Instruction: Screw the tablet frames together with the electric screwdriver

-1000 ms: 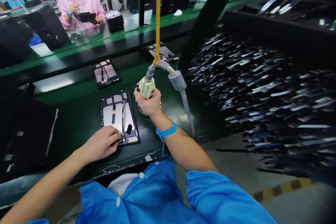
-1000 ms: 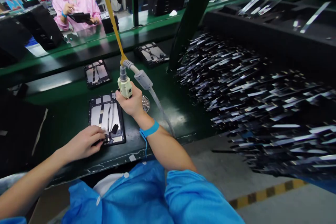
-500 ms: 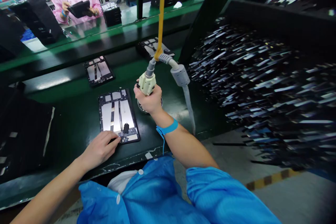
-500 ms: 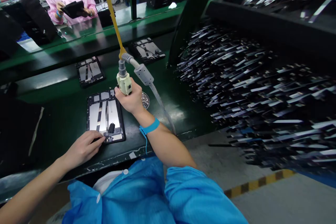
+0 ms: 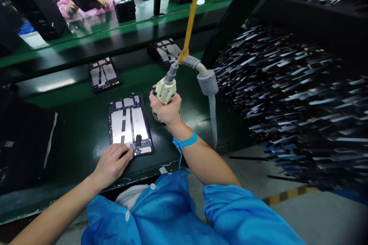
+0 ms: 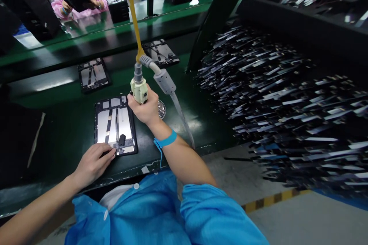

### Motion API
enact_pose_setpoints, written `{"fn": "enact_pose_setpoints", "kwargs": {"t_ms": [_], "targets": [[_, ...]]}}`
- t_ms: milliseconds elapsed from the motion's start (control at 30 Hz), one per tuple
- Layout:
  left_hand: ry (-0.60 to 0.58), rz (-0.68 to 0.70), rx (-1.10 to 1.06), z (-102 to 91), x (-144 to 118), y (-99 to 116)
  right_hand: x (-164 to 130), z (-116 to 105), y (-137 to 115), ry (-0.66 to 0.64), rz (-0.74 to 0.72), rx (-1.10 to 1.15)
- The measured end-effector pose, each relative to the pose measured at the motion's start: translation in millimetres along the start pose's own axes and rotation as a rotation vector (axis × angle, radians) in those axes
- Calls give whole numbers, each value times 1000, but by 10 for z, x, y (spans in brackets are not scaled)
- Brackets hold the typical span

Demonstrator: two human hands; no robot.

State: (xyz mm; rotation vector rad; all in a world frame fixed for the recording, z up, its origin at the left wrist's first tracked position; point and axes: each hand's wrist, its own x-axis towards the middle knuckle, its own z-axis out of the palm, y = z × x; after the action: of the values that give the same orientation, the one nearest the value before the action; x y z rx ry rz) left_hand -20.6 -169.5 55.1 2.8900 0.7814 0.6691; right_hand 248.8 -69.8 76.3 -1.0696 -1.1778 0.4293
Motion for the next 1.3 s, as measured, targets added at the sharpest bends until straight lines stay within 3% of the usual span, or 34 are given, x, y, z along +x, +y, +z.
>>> {"fn": "enact_pose_setpoints", "kwargs": {"t_ms": [200,400,567,733,1300], "targets": [[21,6,17,39,-27,32,-3,6,18,9,2,19],[91,-195,92,160,-106,86,7,-19,85,28,-24,77],[84,-258,61,295,112,-150,43,-76,121,58,-22,43],[158,-282,41,395,380,-424,43,-54,165,75,58,42],[168,-278,-55,464,337,-450,62,19,104,137,116,9]]}}
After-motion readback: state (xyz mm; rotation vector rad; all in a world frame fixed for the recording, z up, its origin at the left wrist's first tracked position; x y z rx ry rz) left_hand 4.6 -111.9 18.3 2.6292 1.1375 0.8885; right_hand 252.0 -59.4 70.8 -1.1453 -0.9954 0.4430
